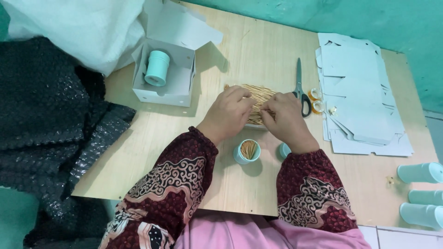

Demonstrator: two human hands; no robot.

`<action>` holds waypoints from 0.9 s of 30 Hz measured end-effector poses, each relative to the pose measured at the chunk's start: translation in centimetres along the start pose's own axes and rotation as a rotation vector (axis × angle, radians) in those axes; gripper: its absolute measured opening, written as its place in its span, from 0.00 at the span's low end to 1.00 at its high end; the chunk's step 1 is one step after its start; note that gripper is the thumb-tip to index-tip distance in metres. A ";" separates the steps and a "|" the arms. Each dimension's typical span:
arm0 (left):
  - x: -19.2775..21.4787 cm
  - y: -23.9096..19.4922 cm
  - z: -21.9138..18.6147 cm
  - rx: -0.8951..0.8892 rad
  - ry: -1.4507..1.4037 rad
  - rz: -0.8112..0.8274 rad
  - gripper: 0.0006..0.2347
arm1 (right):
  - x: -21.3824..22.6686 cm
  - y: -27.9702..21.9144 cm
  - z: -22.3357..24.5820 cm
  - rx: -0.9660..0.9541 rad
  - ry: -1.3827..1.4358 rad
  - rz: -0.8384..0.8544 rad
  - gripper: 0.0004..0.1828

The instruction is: The person repeatedly picks up thin wooden sticks from a clear plastic container and places them into a small light-blue cup on the table. The hands continue this repetitive sorting action throughout the clip.

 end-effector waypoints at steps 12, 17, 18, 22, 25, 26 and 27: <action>4.6 1.4 -2.4 0.581 -0.509 0.001 0.28 | 1.1 0.1 2.1 0.244 0.180 -0.366 0.02; 3.0 1.0 -1.6 0.767 -0.763 -0.053 0.22 | 0.3 0.0 2.6 0.280 0.143 -0.404 0.03; 2.5 0.8 -1.4 0.816 -0.802 -0.071 0.18 | 0.1 0.0 2.6 0.296 0.138 -0.417 0.03; 4.3 1.7 -2.0 1.010 -1.164 -0.126 0.22 | 0.3 0.0 3.3 0.311 0.179 -0.414 0.04; 3.3 1.5 -1.9 1.020 -1.212 -0.139 0.14 | 0.3 0.0 3.4 0.301 0.221 -0.429 0.05; 2.8 1.3 -2.0 1.031 -1.209 -0.122 0.10 | 0.3 0.0 3.5 0.309 0.225 -0.429 0.05; 2.3 1.1 -2.0 1.041 -1.207 -0.104 0.06 | 0.3 0.0 3.6 0.317 0.228 -0.428 0.05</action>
Point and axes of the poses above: each hand's wrist, its own y-axis towards the middle knuckle, its own x-axis out of the back of the hand, z = x × y, the point moved 2 cm from there along y, towards the middle knuckle, and after that the axes turned 7 degrees about y, right-handed, at the moved point
